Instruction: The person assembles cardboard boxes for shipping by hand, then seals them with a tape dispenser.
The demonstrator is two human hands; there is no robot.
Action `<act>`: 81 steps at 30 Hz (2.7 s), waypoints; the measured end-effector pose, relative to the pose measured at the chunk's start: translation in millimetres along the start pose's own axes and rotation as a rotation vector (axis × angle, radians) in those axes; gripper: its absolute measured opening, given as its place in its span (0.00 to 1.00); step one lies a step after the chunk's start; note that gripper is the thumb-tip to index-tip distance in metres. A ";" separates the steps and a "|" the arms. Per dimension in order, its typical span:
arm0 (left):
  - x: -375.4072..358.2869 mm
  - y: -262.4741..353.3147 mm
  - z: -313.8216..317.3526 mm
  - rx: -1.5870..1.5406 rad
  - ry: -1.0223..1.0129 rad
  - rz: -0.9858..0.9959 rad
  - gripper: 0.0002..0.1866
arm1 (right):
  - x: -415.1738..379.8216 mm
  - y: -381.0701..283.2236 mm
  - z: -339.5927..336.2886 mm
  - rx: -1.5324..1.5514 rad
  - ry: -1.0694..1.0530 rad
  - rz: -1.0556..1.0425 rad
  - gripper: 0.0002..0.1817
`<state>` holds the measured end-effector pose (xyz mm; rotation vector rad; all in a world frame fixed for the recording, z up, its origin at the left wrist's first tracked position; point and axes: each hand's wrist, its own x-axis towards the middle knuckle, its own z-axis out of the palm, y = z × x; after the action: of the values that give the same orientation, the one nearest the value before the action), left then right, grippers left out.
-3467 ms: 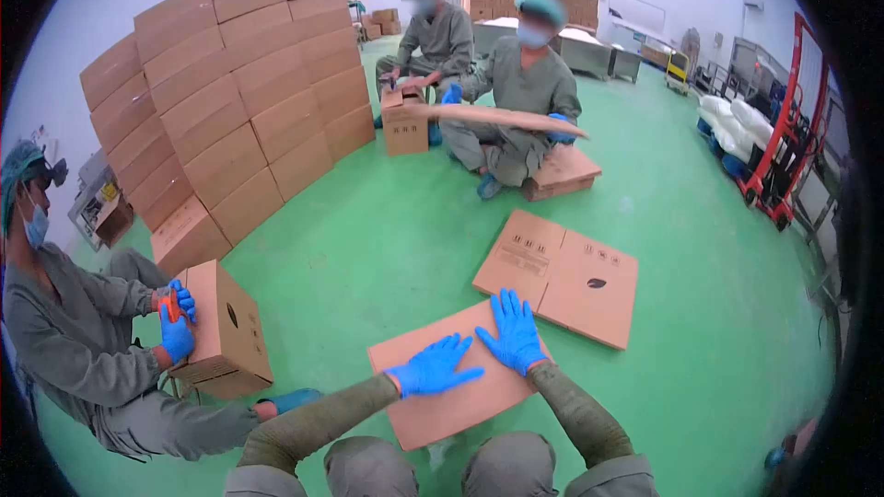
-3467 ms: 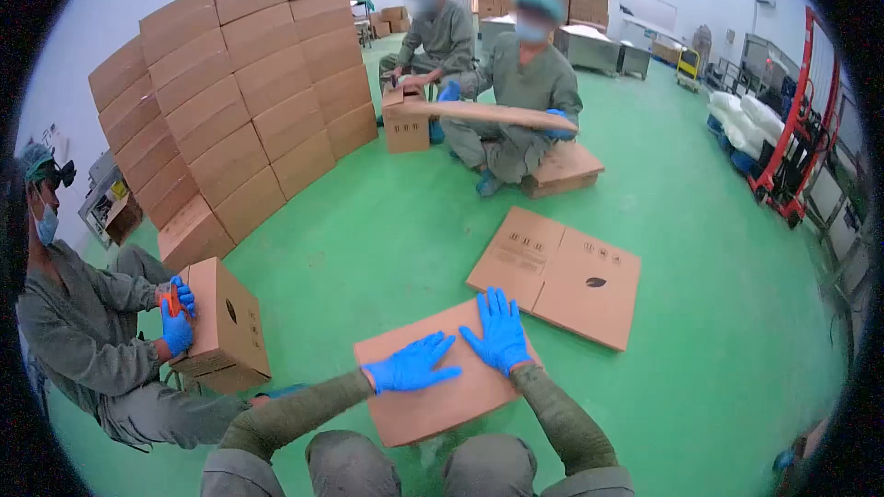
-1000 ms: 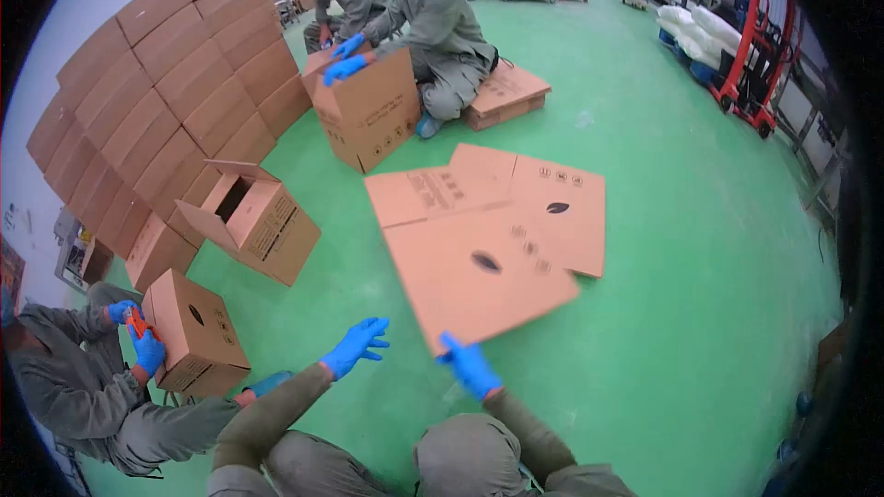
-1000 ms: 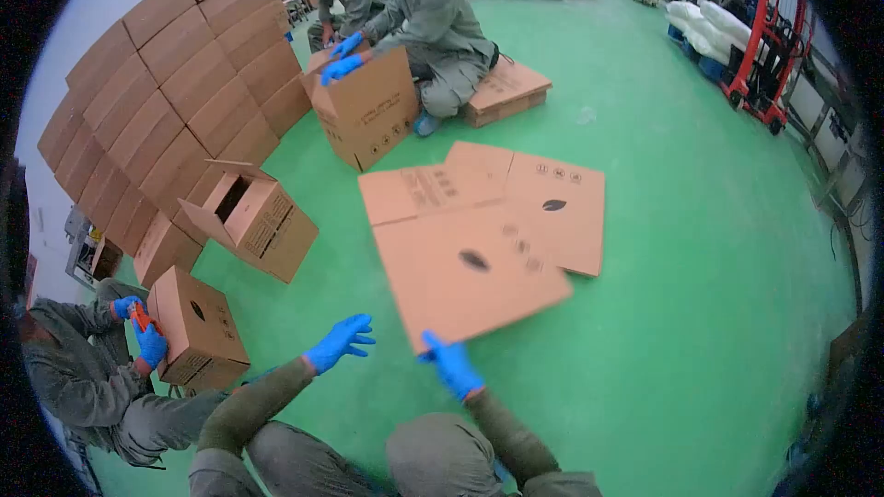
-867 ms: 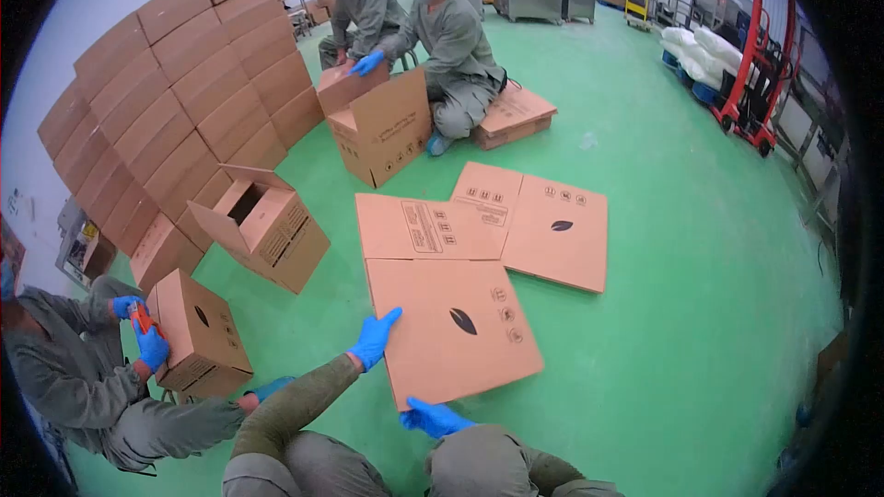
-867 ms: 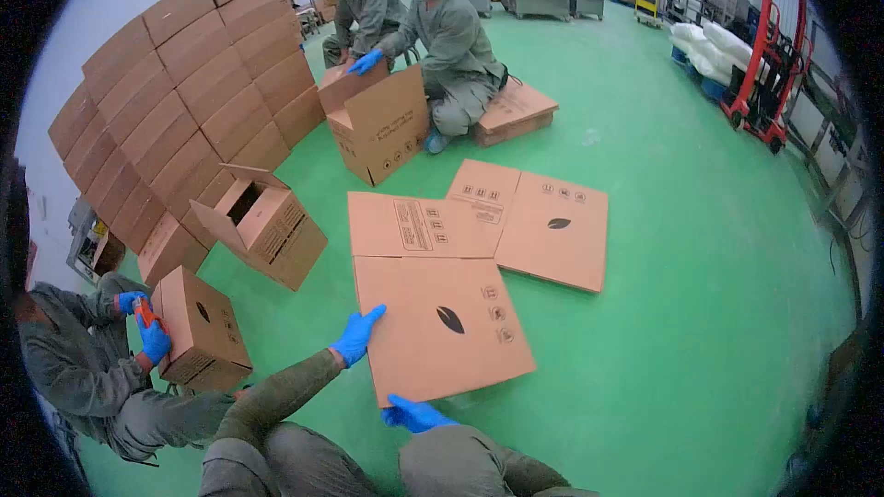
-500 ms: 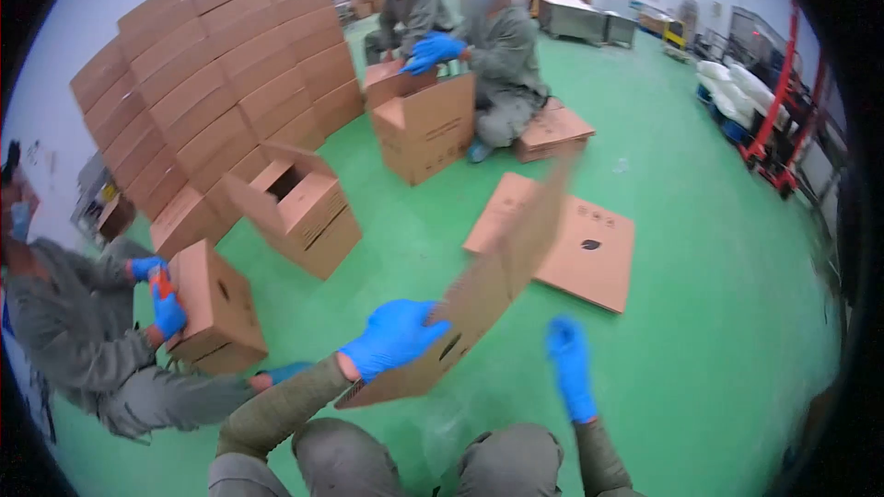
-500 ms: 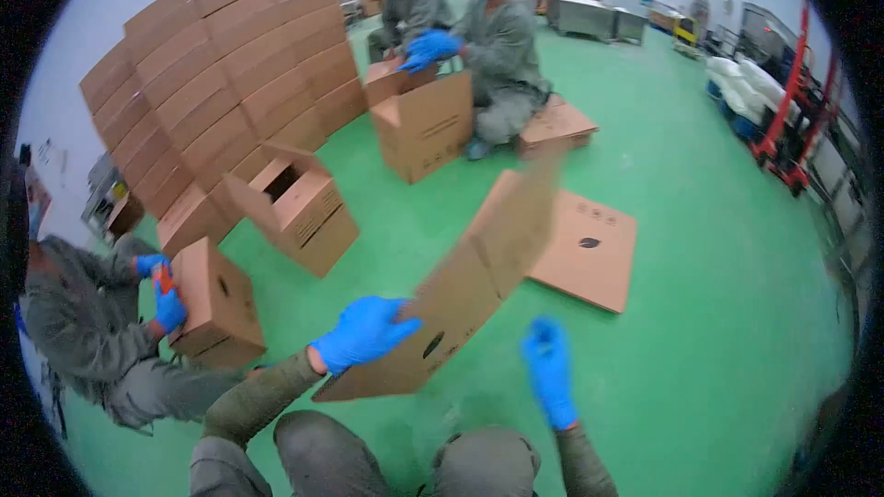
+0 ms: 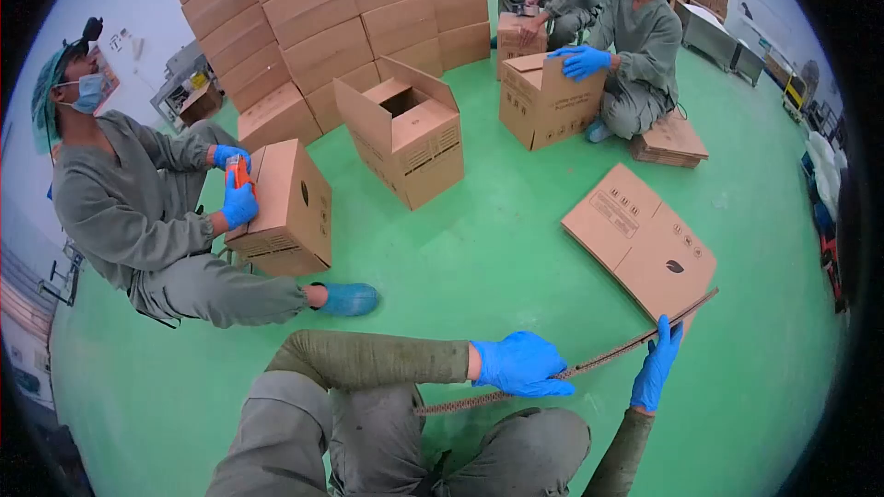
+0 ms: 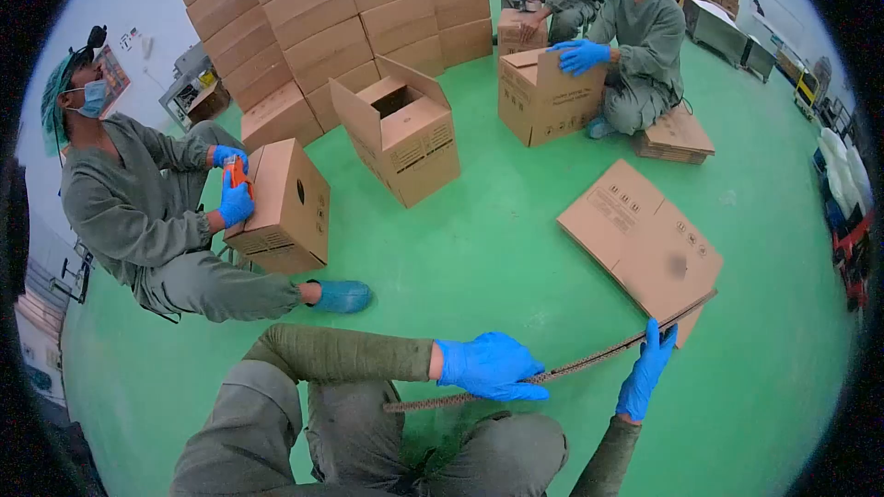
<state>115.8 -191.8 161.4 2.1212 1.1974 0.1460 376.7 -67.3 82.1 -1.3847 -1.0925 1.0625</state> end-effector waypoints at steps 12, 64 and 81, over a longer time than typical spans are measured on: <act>21.0 -13.3 -11.7 -0.165 -0.045 -0.006 0.25 | 12.8 28.0 -152.8 -0.103 -0.281 0.069 0.40; -17.4 -112.3 -44.0 0.568 0.714 0.263 0.29 | -11.0 3.3 103.9 -1.430 -1.225 -0.425 0.24; -17.3 -101.0 -77.3 0.178 0.427 -0.089 0.46 | -6.8 -68.6 91.9 -1.303 -1.400 -0.165 0.29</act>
<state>2.3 -131.9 162.0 2.2537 1.5983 0.4879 280.8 -52.5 143.6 -1.2244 -3.2625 1.1779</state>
